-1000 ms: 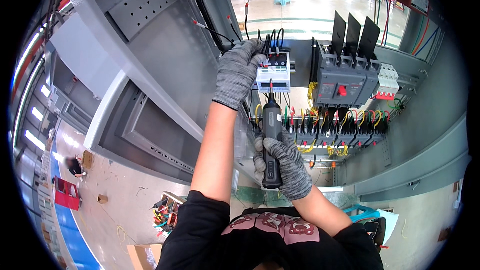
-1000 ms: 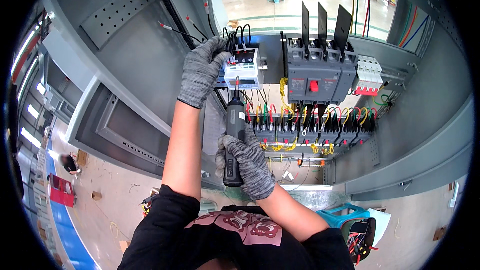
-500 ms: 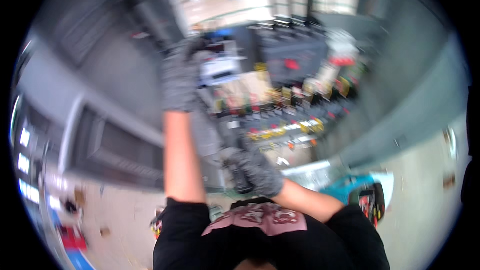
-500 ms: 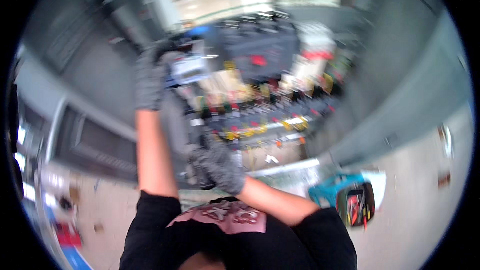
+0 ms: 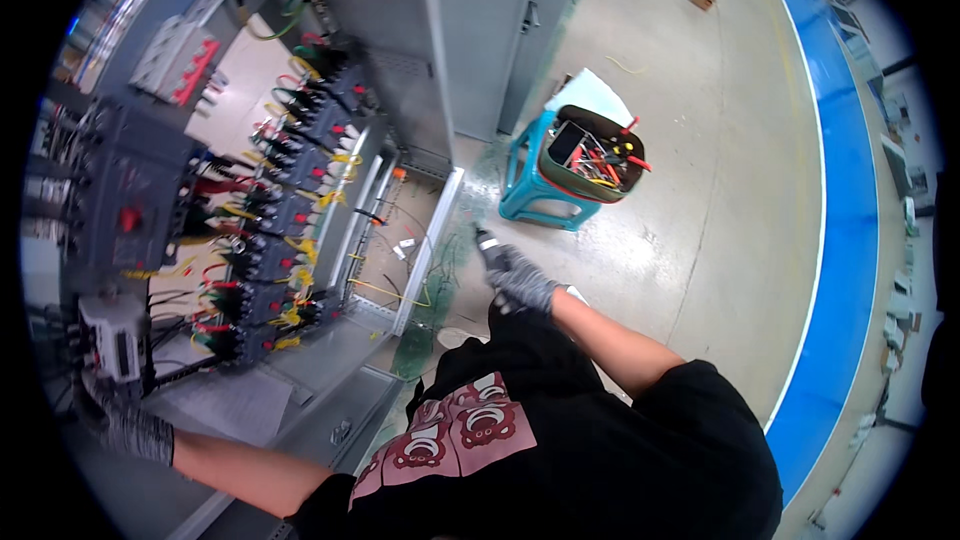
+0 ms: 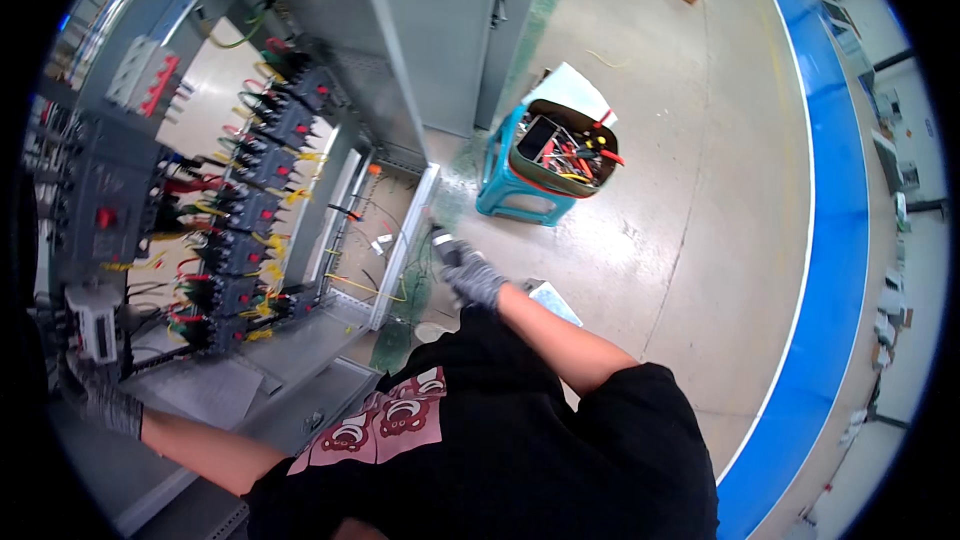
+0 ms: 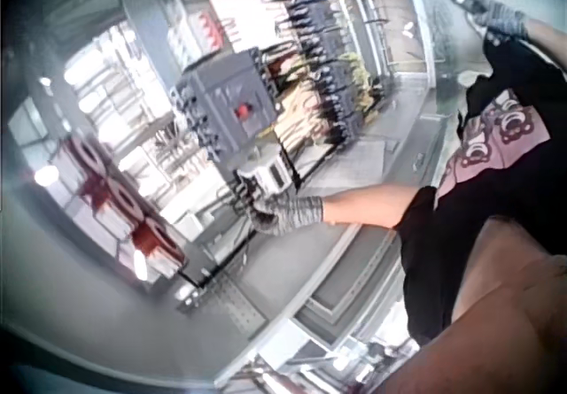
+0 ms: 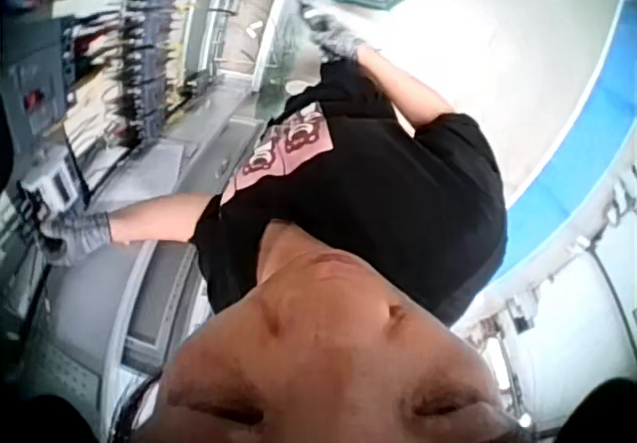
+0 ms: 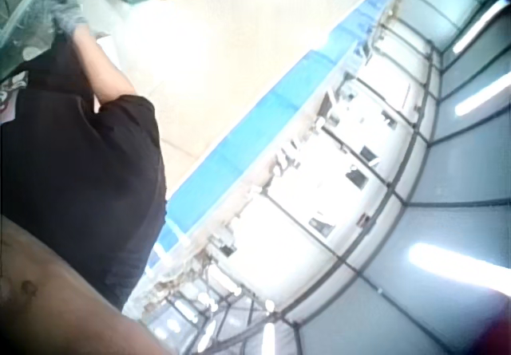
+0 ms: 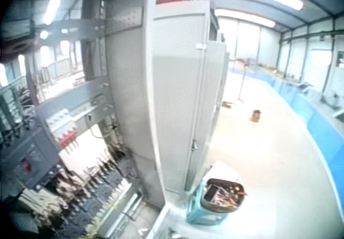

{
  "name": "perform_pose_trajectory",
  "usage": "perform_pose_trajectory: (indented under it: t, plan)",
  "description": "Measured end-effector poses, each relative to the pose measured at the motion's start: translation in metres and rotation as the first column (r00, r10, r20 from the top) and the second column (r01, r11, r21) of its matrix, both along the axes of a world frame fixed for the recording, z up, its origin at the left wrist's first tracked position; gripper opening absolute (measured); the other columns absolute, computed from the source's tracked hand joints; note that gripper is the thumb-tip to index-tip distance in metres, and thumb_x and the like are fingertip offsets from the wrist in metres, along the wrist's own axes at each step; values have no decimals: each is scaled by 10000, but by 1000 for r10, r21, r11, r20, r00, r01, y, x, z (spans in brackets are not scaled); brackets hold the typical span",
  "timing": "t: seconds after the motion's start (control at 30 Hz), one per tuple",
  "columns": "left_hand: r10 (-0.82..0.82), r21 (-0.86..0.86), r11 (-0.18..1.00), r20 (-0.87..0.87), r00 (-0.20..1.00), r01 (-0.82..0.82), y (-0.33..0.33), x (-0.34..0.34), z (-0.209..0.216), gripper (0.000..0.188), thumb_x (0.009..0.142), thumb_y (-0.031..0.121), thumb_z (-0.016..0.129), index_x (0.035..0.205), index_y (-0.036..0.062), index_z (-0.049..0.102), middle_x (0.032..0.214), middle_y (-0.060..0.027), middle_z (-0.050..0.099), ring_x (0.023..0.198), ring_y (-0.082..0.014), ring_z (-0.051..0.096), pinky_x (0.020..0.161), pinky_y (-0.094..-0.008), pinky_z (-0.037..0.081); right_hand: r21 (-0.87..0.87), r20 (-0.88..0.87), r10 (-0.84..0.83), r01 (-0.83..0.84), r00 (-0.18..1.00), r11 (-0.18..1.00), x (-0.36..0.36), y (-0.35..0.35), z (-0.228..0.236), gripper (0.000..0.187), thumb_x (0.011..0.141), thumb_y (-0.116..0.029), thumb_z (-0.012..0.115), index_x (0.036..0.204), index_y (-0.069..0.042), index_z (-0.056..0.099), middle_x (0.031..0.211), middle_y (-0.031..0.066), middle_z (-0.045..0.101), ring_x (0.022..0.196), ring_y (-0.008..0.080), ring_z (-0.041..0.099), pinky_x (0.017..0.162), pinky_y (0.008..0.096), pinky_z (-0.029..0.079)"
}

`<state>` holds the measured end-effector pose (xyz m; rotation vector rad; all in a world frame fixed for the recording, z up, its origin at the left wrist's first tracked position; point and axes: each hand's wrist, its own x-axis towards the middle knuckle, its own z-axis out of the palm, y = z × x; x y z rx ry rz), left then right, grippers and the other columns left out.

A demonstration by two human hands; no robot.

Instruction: The person installs red current transformers into an electrical cabinet and then uses a cordless screwdriver to tighten multiple terminal screws on a mounted device. The person handles wires and tools while working inside the open cabinet.

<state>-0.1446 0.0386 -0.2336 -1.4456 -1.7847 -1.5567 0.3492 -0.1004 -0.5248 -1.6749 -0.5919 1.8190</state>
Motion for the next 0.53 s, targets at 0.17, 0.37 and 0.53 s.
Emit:
perform_pose_trajectory:
  t: [0.17,0.37,0.53]
  plan:
    - [61,-8,998,-19,998,-61,-4,-3,1,339,910,293,634,1115,24,652,1021,-88,664,857,-188,624,702,-307,529,-196,461,-16,119,887,973,152,-26,-57,534,761,-216,654,1221,-69,425,759,147,589,569,217,584,501,394,482]
    - [135,-4,991,-99,986,-136,-3,-40,0,364,915,303,626,1135,14,645,1074,-109,666,907,-212,630,726,-309,528,-432,730,419,-110,540,895,309,-10,-148,708,728,-221,683,1354,-66,392,1034,238,638,993,360,625,815,432,500]
    - [167,82,983,-6,986,-165,7,-93,8,340,886,226,669,1141,3,648,1084,-115,672,857,-205,615,728,-336,532,-621,600,668,-270,441,736,364,30,-184,649,748,-213,688,1336,-98,439,1153,162,625,1058,342,607,872,416,509]
